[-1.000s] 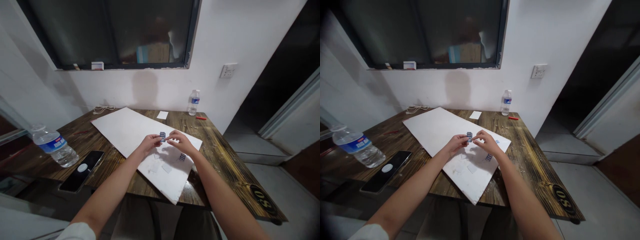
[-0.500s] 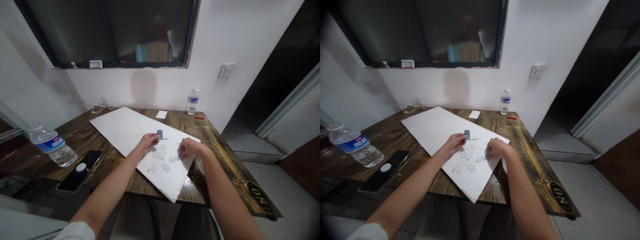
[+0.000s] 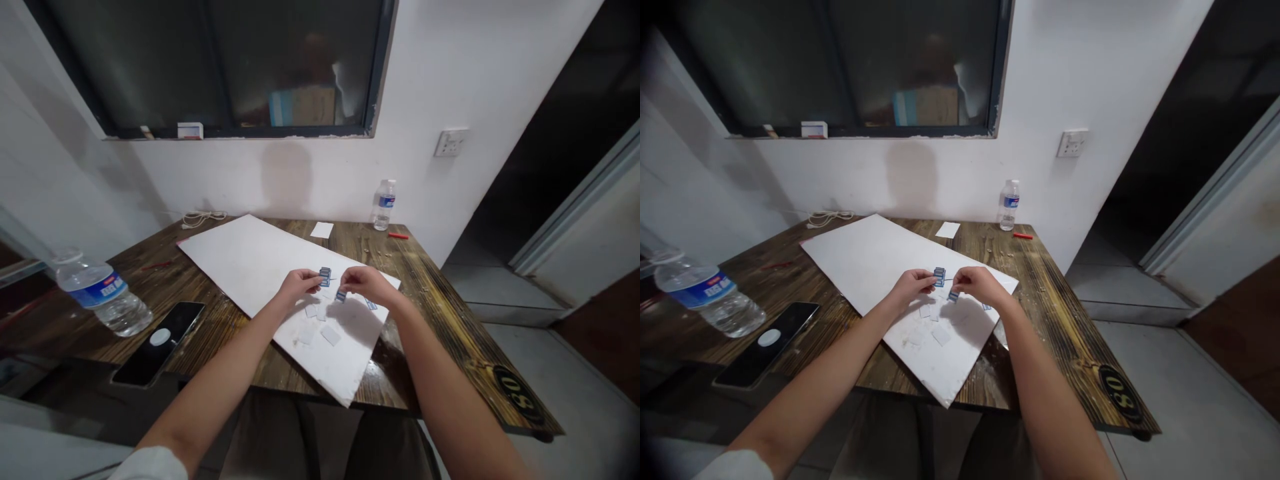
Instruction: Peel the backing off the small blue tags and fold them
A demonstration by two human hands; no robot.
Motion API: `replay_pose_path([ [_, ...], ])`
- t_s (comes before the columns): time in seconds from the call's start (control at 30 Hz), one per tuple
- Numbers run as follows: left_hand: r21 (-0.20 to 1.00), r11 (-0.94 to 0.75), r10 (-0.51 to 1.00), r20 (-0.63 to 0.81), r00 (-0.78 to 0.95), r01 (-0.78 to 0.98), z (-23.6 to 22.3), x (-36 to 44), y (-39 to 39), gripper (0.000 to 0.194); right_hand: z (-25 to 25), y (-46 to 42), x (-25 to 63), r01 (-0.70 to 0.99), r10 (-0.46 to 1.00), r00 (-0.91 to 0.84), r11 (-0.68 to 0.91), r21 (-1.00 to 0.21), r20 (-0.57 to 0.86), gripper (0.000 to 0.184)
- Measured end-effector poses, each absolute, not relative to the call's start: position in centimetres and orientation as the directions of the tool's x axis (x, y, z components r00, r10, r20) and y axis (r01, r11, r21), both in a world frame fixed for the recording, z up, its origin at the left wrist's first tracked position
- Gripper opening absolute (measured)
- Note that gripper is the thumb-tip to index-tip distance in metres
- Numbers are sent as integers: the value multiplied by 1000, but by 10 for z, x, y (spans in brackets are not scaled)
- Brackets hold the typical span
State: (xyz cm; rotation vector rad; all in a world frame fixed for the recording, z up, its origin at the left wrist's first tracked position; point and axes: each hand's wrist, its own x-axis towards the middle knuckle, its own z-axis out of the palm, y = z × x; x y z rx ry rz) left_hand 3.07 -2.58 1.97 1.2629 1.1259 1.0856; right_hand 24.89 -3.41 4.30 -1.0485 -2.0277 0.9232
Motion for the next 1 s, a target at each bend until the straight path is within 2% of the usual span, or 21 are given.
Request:
replay_pose_path([
  [0.2, 992, -1, 963, -32, 268, 122, 26, 34, -34, 29, 36, -37, 229, 411, 842, -351, 531, -741, 409, 18],
  [0.4, 993, 2, 949, -40, 314, 122, 30, 34, -36, 28, 33, -35, 228, 445, 840, -279, 543, -712, 466, 17],
  [0.53, 995, -10, 933, -28, 358, 104, 31, 33, -38, 28, 28, -31, 227, 400, 816, -276, 579, -711, 508, 22],
  [0.63, 996, -28, 921, -6, 389, 82, 30, 32, -38, 31, 27, -31, 226, 372, 844, -268, 535, -759, 464, 30],
  [0.77, 998, 6, 911, -31, 411, 64, 29, 32, -38, 36, 29, -34, 225, 400, 881, -288, 466, -789, 374, 27],
  [1.0, 990, -5, 941, -43, 336, 140, 24, 33, -33, 29, 38, -30, 242, 452, 908, -337, 387, -803, 248, 28],
])
